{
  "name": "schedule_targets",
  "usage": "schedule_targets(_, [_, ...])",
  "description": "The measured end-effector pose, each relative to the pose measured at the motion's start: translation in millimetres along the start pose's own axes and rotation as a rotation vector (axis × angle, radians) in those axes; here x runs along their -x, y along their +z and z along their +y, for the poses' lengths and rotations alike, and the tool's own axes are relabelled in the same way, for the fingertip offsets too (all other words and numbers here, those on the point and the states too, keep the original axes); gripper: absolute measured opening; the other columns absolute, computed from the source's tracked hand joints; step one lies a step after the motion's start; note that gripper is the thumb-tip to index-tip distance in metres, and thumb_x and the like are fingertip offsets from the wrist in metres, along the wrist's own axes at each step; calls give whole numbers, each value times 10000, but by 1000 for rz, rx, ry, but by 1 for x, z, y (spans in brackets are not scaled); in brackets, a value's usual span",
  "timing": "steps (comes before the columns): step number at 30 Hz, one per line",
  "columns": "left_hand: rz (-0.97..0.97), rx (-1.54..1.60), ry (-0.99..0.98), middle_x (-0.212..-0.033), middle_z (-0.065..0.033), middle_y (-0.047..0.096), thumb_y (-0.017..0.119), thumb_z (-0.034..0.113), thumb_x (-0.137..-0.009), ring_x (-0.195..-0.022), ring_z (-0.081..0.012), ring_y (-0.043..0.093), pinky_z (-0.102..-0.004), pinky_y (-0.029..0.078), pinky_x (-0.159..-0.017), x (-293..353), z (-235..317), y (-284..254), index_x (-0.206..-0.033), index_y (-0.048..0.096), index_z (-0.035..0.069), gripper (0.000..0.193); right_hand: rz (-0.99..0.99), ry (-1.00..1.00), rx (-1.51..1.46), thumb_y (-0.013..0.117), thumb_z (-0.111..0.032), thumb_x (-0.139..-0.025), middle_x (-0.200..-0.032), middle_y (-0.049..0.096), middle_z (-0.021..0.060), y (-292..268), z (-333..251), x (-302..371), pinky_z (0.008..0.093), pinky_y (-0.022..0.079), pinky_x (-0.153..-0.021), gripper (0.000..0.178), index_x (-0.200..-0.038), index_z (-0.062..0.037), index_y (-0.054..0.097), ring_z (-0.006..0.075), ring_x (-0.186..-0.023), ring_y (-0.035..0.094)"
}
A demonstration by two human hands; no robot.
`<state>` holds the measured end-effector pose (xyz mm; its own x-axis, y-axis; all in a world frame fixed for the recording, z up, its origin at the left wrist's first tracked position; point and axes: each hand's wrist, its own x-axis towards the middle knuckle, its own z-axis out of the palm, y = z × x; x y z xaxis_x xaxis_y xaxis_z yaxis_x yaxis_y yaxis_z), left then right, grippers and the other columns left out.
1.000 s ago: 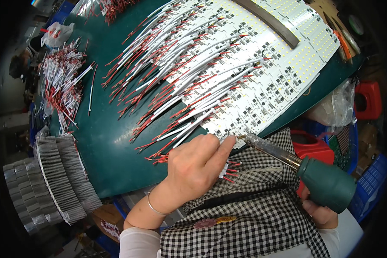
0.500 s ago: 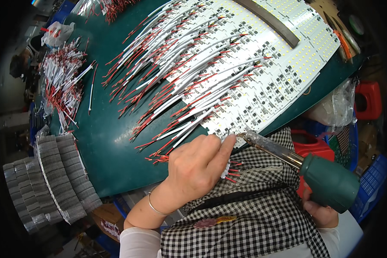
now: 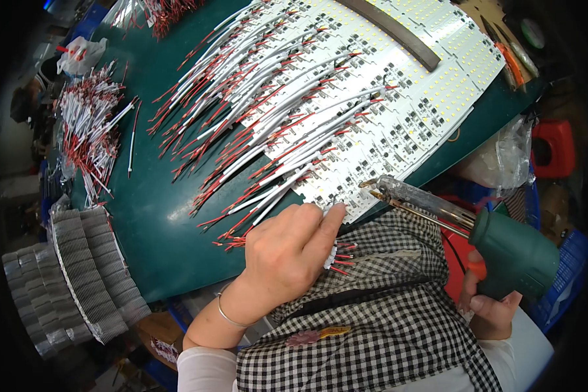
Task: The person solders wires onto an LED board using a handheld soldering tool, holding wire leads in place by hand and attaching them to the board contacts.
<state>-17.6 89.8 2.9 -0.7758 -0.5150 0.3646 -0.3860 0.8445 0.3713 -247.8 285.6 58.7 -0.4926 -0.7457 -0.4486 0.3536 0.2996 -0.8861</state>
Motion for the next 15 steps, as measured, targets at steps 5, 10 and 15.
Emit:
schedule_targets(5, [-21,25,-17,-752,-64,559,643,-23,-581,-594,-185,569,-289,447,-488,0,1,-3,-1021,697,9,445,-120,-159,-27,730,-49,-674,-824,586,198,-8,8,-7,265,465,-361,676,-1206,201,397,158,-425,525])
schedule_targets(10, [-84,127,-63,-836,-92,580,671,-83,-602,-643,-217,590,-300,464,-511,-4,4,-9,-1038,675,3,444,-82,-286,-58,741,-73,-684,-598,529,117,-9,14,-15,262,458,-359,651,-1179,194,414,154,-400,511])
schedule_targets(15, [186,178,-46,-886,-119,602,664,-95,-590,-727,-229,588,-316,482,-573,-1,-10,-5,-1133,640,-25,548,-27,-260,-36,735,-81,-681,-595,516,100,-4,10,-17,260,448,-357,651,-1181,186,413,147,-404,510])
